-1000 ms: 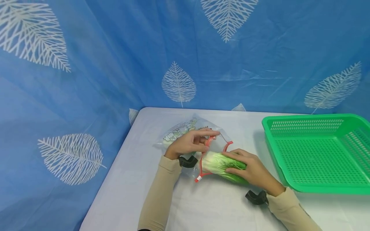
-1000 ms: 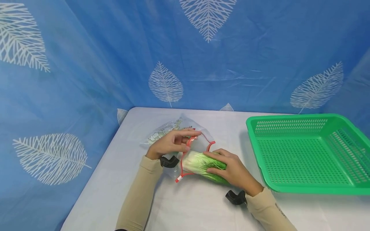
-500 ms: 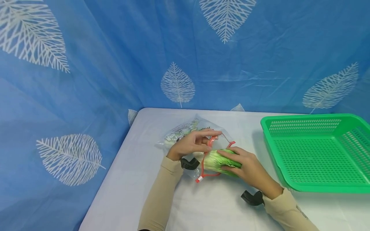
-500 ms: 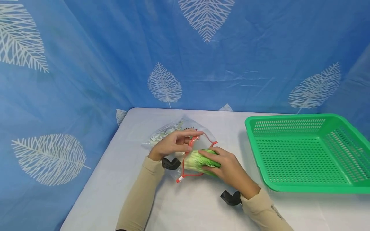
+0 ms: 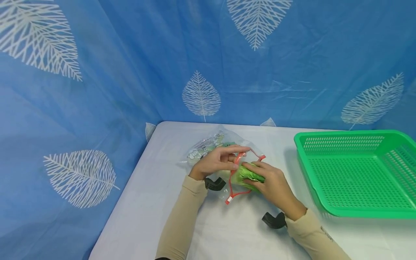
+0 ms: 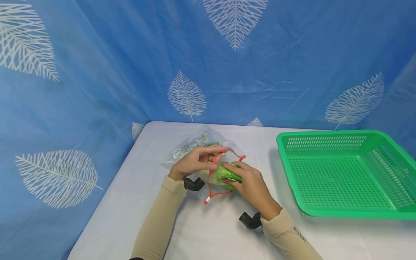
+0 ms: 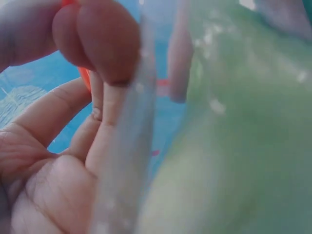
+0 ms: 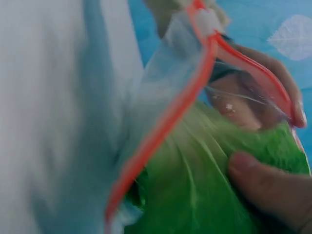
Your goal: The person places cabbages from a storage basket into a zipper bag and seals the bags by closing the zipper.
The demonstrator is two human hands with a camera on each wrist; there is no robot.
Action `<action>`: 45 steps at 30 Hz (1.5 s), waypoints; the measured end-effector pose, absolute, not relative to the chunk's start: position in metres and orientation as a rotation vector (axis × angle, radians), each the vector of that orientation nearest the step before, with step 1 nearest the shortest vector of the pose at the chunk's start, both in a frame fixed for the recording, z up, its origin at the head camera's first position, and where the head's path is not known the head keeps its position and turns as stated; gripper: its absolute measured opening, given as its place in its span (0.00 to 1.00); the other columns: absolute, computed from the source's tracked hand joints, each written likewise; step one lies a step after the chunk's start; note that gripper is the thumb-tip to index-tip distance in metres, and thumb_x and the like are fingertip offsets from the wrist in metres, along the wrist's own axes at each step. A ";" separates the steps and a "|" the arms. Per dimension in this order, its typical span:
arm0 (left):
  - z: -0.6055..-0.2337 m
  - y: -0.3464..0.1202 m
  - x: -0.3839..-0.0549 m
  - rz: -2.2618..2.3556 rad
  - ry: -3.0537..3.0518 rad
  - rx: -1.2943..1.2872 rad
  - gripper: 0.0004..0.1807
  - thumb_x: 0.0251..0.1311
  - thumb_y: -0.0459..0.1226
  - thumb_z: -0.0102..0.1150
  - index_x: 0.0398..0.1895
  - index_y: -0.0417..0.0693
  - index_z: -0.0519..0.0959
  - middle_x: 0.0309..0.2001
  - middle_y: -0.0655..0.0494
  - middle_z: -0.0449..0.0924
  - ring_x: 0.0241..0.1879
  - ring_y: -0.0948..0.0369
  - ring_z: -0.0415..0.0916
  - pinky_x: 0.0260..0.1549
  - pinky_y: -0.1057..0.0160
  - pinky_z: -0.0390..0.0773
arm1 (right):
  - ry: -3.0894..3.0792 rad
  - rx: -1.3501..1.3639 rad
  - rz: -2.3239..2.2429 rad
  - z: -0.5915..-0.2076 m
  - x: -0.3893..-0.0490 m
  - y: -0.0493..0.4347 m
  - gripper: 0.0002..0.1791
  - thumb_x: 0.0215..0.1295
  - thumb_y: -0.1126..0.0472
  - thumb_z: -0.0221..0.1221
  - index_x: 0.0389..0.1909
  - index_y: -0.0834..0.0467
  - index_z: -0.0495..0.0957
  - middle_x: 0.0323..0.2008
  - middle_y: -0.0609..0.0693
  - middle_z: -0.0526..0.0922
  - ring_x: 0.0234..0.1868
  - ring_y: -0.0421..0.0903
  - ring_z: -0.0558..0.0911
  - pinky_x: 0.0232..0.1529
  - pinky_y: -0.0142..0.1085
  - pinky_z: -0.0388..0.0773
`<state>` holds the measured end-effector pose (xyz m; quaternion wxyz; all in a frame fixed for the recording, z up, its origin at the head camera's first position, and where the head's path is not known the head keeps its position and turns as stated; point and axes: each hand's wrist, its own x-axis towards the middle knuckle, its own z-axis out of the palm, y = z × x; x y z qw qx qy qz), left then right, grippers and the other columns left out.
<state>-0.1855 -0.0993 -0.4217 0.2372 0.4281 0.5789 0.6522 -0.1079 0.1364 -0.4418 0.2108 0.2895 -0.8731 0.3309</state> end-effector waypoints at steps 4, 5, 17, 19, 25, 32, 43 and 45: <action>-0.422 -0.096 -0.182 1.794 1.532 1.190 0.33 0.70 0.26 0.54 0.76 0.29 0.59 0.75 0.35 0.58 0.37 0.59 0.77 0.46 0.61 0.78 | -2.450 0.869 1.056 -0.445 -0.111 0.138 0.32 0.45 0.63 0.81 0.56 0.52 0.87 0.49 0.48 0.88 0.46 0.47 0.87 0.42 0.46 0.84; -0.422 -0.095 -0.182 1.787 1.526 1.208 0.33 0.70 0.26 0.54 0.76 0.29 0.58 0.75 0.34 0.57 0.35 0.58 0.76 0.45 0.61 0.77 | -2.457 0.874 1.085 -0.446 -0.112 0.138 0.30 0.46 0.62 0.80 0.55 0.51 0.87 0.49 0.47 0.88 0.46 0.46 0.86 0.42 0.44 0.83; -0.419 -0.094 -0.179 1.791 1.612 1.204 0.33 0.71 0.29 0.54 0.78 0.35 0.60 0.75 0.41 0.59 0.44 0.42 0.76 0.46 0.57 0.79 | -2.632 0.818 1.140 -0.444 -0.104 0.146 0.38 0.55 0.47 0.77 0.67 0.49 0.78 0.66 0.49 0.76 0.62 0.54 0.78 0.54 0.55 0.78; -0.418 -0.093 -0.178 1.806 1.646 1.181 0.33 0.71 0.28 0.54 0.78 0.37 0.61 0.73 0.40 0.61 0.34 0.44 0.72 0.39 0.56 0.78 | -2.595 0.815 1.146 -0.440 -0.098 0.150 0.39 0.55 0.46 0.76 0.69 0.49 0.77 0.68 0.49 0.74 0.66 0.56 0.75 0.57 0.58 0.76; -0.410 -0.093 -0.170 1.977 1.731 1.031 0.32 0.68 0.25 0.56 0.76 0.41 0.66 0.55 0.41 0.72 0.32 0.55 0.72 0.33 0.60 0.76 | -2.309 0.618 1.280 -0.435 -0.082 0.170 0.34 0.60 0.65 0.72 0.68 0.53 0.77 0.62 0.53 0.80 0.65 0.47 0.76 0.63 0.38 0.73; -0.382 -0.103 -0.163 2.275 1.647 0.908 0.34 0.66 0.26 0.57 0.76 0.44 0.67 0.44 0.49 0.76 0.31 0.60 0.75 0.33 0.64 0.77 | -2.199 0.367 1.644 -0.459 -0.066 0.179 0.26 0.80 0.68 0.48 0.76 0.53 0.67 0.51 0.60 0.84 0.53 0.36 0.82 0.54 0.26 0.76; -0.353 -0.085 -0.145 2.375 1.527 0.975 0.35 0.66 0.30 0.57 0.78 0.46 0.65 0.76 0.47 0.57 0.31 0.62 0.71 0.38 0.65 0.75 | -2.027 0.417 1.922 -0.413 -0.054 0.158 0.27 0.83 0.64 0.45 0.79 0.57 0.60 0.43 0.53 0.82 0.39 0.46 0.80 0.44 0.31 0.77; -0.353 -0.082 -0.140 2.382 1.518 0.961 0.35 0.66 0.30 0.56 0.78 0.45 0.65 0.77 0.49 0.57 0.32 0.62 0.70 0.37 0.65 0.74 | -2.019 0.440 1.888 -0.403 -0.050 0.157 0.28 0.82 0.66 0.46 0.79 0.57 0.60 0.39 0.53 0.81 0.34 0.43 0.78 0.39 0.30 0.74</action>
